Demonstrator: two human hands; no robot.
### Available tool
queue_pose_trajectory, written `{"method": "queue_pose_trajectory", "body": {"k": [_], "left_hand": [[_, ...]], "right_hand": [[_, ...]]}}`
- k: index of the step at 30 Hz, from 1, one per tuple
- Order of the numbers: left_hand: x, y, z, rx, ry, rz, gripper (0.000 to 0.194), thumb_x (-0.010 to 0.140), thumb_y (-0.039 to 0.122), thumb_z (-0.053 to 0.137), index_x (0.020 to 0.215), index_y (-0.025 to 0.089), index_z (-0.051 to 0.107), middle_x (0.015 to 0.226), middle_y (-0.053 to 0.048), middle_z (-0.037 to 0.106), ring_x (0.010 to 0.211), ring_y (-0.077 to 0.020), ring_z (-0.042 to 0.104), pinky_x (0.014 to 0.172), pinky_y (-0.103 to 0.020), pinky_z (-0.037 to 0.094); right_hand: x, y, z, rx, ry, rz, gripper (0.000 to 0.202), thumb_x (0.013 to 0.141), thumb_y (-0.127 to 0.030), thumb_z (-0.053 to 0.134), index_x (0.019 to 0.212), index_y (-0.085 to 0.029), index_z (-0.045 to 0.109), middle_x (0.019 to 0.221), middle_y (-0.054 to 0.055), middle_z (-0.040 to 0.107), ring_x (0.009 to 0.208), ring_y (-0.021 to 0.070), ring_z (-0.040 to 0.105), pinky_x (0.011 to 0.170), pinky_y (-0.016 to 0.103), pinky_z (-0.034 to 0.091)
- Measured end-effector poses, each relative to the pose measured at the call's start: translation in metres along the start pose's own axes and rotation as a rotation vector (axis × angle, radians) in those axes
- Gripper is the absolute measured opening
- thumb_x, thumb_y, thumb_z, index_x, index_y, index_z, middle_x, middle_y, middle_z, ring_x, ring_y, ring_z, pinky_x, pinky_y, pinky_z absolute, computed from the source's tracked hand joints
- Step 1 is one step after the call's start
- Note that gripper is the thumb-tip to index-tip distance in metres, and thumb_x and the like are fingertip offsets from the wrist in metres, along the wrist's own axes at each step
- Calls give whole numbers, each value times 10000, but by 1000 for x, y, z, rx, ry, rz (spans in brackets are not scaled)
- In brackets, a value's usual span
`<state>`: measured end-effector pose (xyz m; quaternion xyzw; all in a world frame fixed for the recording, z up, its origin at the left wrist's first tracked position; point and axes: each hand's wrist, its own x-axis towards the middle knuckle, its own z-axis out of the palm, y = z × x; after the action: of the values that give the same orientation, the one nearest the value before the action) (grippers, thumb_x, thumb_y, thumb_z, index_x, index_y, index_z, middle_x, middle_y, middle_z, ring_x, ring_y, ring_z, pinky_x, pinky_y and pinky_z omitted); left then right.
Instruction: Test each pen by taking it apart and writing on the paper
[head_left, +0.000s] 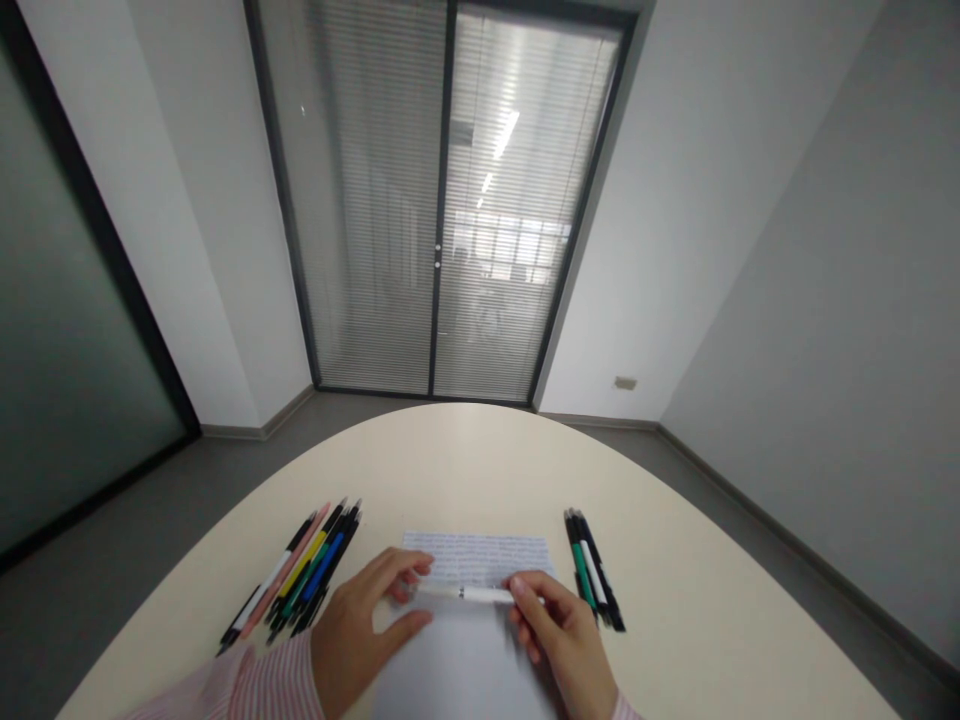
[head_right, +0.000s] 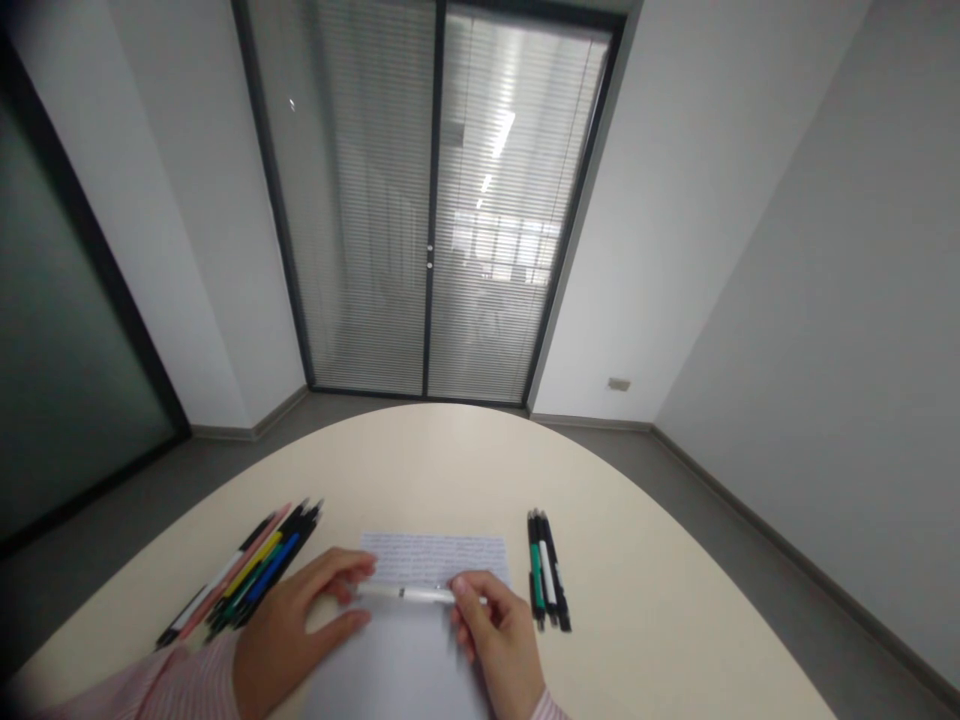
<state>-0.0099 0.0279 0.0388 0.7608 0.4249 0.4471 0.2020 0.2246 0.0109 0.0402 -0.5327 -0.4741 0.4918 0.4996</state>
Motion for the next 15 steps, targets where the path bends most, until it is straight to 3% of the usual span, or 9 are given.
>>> {"method": "queue_pose_trajectory", "body": {"k": [3, 10, 12, 15], "left_hand": [[0, 0, -1, -2, 4, 42, 76, 776, 176, 636, 818, 225, 677, 752, 8, 707, 653, -140, 659, 644, -190, 524], [3, 2, -3, -25, 21, 14, 98, 779, 165, 645, 847, 223, 686, 764, 12, 721, 668, -128, 679, 650, -155, 519], [3, 6, -3, -31, -6, 22, 104, 766, 155, 656, 844, 219, 681, 763, 11, 718, 668, -129, 678, 654, -158, 523], [2, 9, -3, -48, -18, 15, 208, 728, 131, 681, 915, 220, 668, 811, 8, 723, 680, -133, 679, 680, -167, 531]], "right_hand": [[-1, -1, 1, 18, -17, -13, 489, 723, -602, 651, 771, -115, 653, 561, -17, 549, 423, 60, 396, 428, 198, 264], [-5, 1, 8, 50, -75, -84, 379, 688, -517, 725, 677, -176, 560, 567, -40, 535, 429, 79, 436, 401, 190, 303], [-6, 3, 7, 4, -85, -124, 331, 670, -480, 750, 719, -182, 613, 586, -38, 539, 467, 96, 455, 426, 199, 334], [-6, 2, 3, -135, -156, -208, 306, 748, -474, 674, 875, -200, 723, 641, -1, 592, 537, 132, 493, 507, 238, 397]]}}
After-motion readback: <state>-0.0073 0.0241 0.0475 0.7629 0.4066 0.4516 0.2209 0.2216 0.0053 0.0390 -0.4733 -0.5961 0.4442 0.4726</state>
